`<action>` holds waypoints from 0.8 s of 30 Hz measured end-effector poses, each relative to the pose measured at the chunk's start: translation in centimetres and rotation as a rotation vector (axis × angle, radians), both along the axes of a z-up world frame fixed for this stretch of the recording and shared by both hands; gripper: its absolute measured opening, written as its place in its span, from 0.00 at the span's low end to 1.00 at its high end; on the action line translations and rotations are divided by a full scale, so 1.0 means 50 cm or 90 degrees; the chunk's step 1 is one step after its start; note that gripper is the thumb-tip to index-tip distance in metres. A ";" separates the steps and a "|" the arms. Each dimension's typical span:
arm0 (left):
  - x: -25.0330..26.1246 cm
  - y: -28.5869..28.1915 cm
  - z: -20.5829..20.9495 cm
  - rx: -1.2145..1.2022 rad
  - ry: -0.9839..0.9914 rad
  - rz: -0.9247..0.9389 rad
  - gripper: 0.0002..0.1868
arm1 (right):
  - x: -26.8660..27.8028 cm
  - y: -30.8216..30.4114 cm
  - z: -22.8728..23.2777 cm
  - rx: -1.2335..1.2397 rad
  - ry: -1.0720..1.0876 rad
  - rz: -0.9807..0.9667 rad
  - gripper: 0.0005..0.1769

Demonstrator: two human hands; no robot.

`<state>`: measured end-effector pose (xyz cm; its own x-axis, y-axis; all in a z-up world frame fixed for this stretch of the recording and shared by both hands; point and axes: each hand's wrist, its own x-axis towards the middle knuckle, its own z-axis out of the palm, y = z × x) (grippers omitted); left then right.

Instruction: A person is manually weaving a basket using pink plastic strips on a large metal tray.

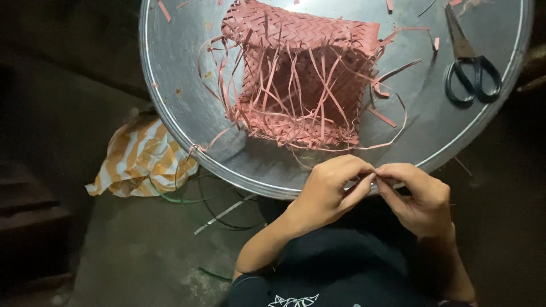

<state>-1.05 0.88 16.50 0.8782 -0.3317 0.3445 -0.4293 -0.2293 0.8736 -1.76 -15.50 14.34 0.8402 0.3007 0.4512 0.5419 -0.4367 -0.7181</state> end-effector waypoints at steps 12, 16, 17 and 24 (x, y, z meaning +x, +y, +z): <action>0.019 -0.013 0.021 -0.009 0.033 -0.025 0.03 | 0.011 -0.015 0.022 -0.023 0.005 0.013 0.06; 0.030 -0.014 0.024 -0.023 0.065 -0.029 0.03 | 0.018 -0.014 0.031 -0.035 -0.062 0.011 0.03; 0.033 -0.015 0.024 -0.023 0.075 -0.030 0.04 | 0.020 -0.015 0.029 -0.033 -0.075 0.014 0.02; 0.042 -0.025 0.018 -0.051 0.130 -0.009 0.05 | 0.017 -0.016 0.028 0.005 -0.113 0.038 0.02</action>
<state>1.04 -0.36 17.38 0.9277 -0.3236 0.1864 -0.2448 -0.1501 0.9579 -0.89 -16.29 15.72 0.7280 0.3435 0.5934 0.6852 -0.3951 -0.6119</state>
